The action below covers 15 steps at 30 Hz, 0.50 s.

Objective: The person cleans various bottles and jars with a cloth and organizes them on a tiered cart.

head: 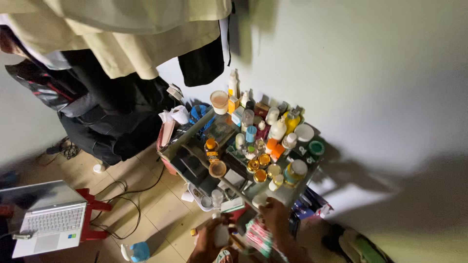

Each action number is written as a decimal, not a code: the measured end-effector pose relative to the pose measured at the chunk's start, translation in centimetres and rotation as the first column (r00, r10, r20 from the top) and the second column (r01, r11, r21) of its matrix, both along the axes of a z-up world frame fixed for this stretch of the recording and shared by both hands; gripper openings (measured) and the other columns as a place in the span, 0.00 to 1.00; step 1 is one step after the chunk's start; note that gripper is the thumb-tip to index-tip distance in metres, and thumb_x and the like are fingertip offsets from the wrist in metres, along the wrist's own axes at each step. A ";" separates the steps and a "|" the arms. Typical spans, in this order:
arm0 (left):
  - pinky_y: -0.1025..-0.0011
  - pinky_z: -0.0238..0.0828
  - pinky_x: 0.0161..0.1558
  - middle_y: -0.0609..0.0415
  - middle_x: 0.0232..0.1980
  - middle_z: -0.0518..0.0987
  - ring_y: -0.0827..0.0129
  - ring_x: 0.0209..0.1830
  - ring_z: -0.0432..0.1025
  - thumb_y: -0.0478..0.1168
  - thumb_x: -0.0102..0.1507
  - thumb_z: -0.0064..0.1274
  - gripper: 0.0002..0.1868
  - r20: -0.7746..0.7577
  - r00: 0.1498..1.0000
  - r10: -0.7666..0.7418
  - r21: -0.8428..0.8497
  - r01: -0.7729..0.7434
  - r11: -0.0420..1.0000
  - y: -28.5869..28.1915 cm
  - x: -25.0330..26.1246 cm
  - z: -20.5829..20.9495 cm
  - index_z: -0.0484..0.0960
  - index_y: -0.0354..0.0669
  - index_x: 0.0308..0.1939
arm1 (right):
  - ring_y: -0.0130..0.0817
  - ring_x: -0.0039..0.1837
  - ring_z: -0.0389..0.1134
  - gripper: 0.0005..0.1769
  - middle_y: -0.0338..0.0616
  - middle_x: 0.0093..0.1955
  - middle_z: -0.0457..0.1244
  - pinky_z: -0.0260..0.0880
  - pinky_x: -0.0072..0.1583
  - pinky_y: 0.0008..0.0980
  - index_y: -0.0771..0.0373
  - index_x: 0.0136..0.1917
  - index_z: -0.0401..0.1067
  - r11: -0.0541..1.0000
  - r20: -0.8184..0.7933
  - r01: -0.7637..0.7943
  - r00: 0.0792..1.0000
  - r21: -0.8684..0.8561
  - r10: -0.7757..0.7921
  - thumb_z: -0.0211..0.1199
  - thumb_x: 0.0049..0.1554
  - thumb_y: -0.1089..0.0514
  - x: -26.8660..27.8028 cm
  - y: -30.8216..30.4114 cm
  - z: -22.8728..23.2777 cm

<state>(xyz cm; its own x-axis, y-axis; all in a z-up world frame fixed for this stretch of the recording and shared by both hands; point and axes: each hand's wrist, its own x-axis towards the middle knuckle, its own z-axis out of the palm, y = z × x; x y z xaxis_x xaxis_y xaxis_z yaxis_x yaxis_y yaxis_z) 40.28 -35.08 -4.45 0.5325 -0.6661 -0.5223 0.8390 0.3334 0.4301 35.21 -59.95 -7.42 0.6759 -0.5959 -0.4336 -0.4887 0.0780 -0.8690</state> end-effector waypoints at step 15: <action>0.65 0.68 0.19 0.52 0.38 0.78 0.59 0.36 0.77 0.59 0.65 0.50 0.20 -0.033 0.825 0.563 0.012 -0.563 0.826 3.2 -5.6 -1.2 0.74 0.46 0.43 | 0.51 0.52 0.73 0.17 0.53 0.46 0.72 0.74 0.55 0.46 0.55 0.52 0.79 0.682 -0.277 -0.408 0.913 -0.606 0.300 0.69 0.52 0.47 11.6 -2.9 -10.5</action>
